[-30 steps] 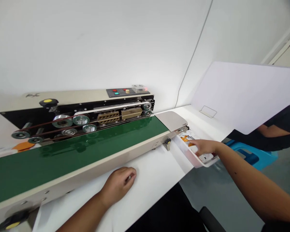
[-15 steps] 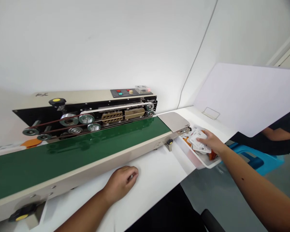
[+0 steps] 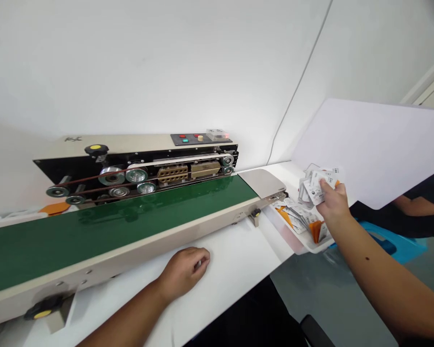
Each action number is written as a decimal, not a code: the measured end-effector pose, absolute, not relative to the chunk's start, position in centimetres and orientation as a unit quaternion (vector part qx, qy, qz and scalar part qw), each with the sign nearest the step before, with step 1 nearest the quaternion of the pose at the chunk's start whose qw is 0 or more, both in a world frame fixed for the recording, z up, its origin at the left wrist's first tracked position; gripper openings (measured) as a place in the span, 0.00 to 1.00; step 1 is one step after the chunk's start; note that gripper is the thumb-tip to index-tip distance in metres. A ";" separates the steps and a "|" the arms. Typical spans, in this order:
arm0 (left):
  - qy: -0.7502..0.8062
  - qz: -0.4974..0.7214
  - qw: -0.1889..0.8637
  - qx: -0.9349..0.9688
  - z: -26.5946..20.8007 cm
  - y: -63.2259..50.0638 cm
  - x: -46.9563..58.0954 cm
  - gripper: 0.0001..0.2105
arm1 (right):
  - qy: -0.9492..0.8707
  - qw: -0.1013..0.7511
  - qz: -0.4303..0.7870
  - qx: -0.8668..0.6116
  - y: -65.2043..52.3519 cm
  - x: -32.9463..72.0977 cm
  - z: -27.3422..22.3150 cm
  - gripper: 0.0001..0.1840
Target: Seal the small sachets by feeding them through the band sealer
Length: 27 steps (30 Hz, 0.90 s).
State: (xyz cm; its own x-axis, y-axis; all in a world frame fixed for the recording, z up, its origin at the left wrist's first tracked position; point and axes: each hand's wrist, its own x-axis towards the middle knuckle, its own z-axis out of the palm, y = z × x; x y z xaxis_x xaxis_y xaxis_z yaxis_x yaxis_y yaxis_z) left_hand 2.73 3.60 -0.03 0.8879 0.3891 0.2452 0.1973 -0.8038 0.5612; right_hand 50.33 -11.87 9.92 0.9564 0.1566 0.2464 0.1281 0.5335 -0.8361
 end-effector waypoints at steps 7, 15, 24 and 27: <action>0.144 0.215 0.273 0.927 -0.3 3.4 2.8 0.07 | -0.352 0.773 -0.040 -0.527 -11.3 38.5 8.3 0.21; 0.119 0.416 0.306 0.848 0.6 2.1 2.2 0.18 | -0.743 0.471 -0.172 -0.443 -10.0 27.1 -0.6 0.20; 0.008 0.482 0.151 0.863 2.1 -0.2 2.9 0.16 | -0.798 0.266 -0.138 -0.523 -7.0 25.1 -3.5 0.18; -0.029 0.522 0.144 0.840 6.6 -1.3 1.1 0.10 | -0.802 0.251 -0.131 -0.526 -7.4 25.2 -4.0 0.22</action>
